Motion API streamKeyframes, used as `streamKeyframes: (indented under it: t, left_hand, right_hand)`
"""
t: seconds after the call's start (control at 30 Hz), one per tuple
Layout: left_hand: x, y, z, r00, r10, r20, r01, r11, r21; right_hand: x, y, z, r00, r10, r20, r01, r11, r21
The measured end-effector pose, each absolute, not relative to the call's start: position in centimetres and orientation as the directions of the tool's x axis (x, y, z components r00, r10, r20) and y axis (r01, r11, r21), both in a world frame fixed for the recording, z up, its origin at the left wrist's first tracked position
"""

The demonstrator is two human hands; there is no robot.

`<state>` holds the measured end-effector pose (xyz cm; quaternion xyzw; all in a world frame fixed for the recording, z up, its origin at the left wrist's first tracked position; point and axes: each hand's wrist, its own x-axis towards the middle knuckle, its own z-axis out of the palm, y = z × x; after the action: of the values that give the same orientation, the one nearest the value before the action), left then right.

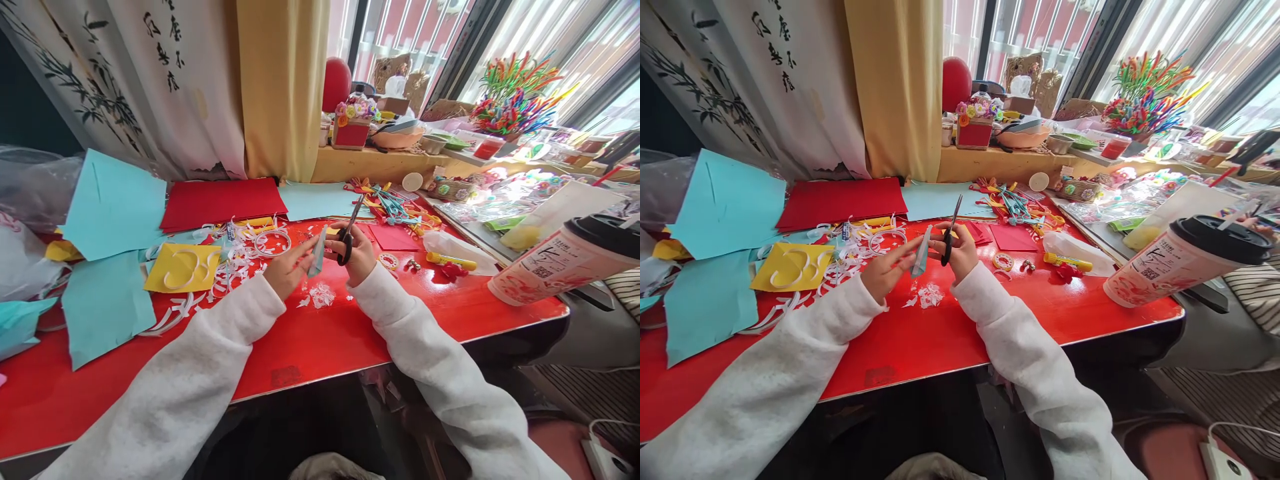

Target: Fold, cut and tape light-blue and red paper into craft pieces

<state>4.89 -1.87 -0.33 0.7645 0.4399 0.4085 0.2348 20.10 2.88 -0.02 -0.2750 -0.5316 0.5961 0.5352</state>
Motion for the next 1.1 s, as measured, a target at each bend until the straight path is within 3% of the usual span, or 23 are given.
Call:
streamKeyframes:
  t: [0.13,0.23,0.53,0.7,0.93,1.1]
  left_hand:
    - [4.2,-1.1,0.0,0.039,0.936,0.351,0.407,-0.336,0.850]
    - [3.9,-0.8,-0.1,-0.014,0.958,0.285,0.345,-0.263,0.901]
    - [3.6,-1.1,0.2,-0.036,0.992,0.123,0.050,-0.121,0.991]
    - [3.5,-0.8,0.0,-0.030,0.998,0.053,-0.070,-0.055,0.996]
    - [3.3,-1.0,0.6,0.100,0.971,0.218,-0.117,-0.207,0.971]
    - [3.8,-1.2,0.5,0.026,0.971,0.239,-0.093,-0.236,0.967]
  right_hand:
    - [19.8,2.6,0.1,-0.481,0.866,0.139,-0.235,0.026,-0.972]
    - [19.4,2.1,0.2,-0.584,0.807,0.082,-0.166,-0.019,-0.986]
    - [18.9,1.5,-0.1,-0.560,0.827,0.047,-0.030,0.036,-0.999]
    - [19.3,1.7,0.2,-0.595,0.802,0.042,-0.039,0.023,-0.999]
    - [19.8,2.0,0.6,-0.657,0.752,0.056,-0.080,0.003,-0.997]
    - [19.9,2.1,0.7,-0.669,0.739,0.084,-0.125,-0.001,-0.992]
